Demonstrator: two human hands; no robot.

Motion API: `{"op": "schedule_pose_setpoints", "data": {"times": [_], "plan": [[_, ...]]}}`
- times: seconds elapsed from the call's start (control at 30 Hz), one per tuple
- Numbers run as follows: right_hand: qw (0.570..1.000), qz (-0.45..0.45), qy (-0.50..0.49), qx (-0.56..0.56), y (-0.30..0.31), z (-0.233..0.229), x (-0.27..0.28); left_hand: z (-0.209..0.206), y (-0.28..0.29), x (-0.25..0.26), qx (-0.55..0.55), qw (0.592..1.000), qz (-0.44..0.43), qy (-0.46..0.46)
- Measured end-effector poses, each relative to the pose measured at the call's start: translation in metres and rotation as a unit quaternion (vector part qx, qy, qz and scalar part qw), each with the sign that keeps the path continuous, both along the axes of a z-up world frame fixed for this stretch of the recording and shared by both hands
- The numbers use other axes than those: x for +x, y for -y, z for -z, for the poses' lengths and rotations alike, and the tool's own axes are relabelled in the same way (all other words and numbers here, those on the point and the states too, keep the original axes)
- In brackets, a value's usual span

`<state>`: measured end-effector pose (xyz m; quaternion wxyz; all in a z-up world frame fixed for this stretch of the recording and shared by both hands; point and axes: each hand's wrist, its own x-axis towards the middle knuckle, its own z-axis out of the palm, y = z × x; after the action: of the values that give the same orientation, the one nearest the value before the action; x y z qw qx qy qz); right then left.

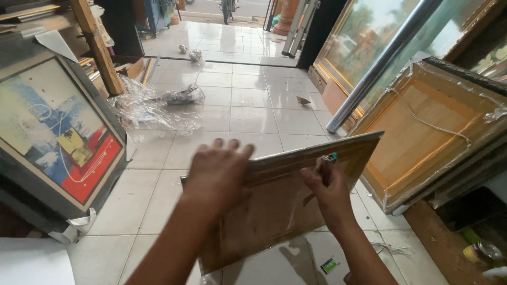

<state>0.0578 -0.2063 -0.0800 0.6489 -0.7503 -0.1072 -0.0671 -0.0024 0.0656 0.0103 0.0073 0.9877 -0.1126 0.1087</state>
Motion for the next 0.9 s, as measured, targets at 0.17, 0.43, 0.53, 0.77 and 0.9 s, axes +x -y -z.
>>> {"op": "schedule_pose_setpoints", "data": {"times": [0.17, 0.43, 0.53, 0.77, 0.9], "plan": [[0.999, 0.021, 0.002, 0.025, -0.021, -0.038, -0.033, 0.001, -0.046, -0.024, -0.069, 0.991, -0.104, -0.042], [0.962, -0.105, -0.113, 0.226, -0.034, -0.068, -0.036, 0.018, -0.002, -0.025, -0.155, 0.987, -0.042, 0.027], [0.944, -0.154, -0.14, 0.255, -0.031, -0.072, -0.028, 0.015, 0.005, -0.029, -0.213, 0.975, -0.026, 0.056], [0.994, -0.062, 0.073, -0.056, -0.04, -0.055, -0.026, 0.008, -0.022, -0.065, -0.272, 0.954, 0.023, 0.127], [0.869, -0.081, 0.401, -0.28, -0.063, -0.06, -0.03, 0.027, -0.026, -0.071, -0.25, 0.939, 0.064, 0.226]]}}
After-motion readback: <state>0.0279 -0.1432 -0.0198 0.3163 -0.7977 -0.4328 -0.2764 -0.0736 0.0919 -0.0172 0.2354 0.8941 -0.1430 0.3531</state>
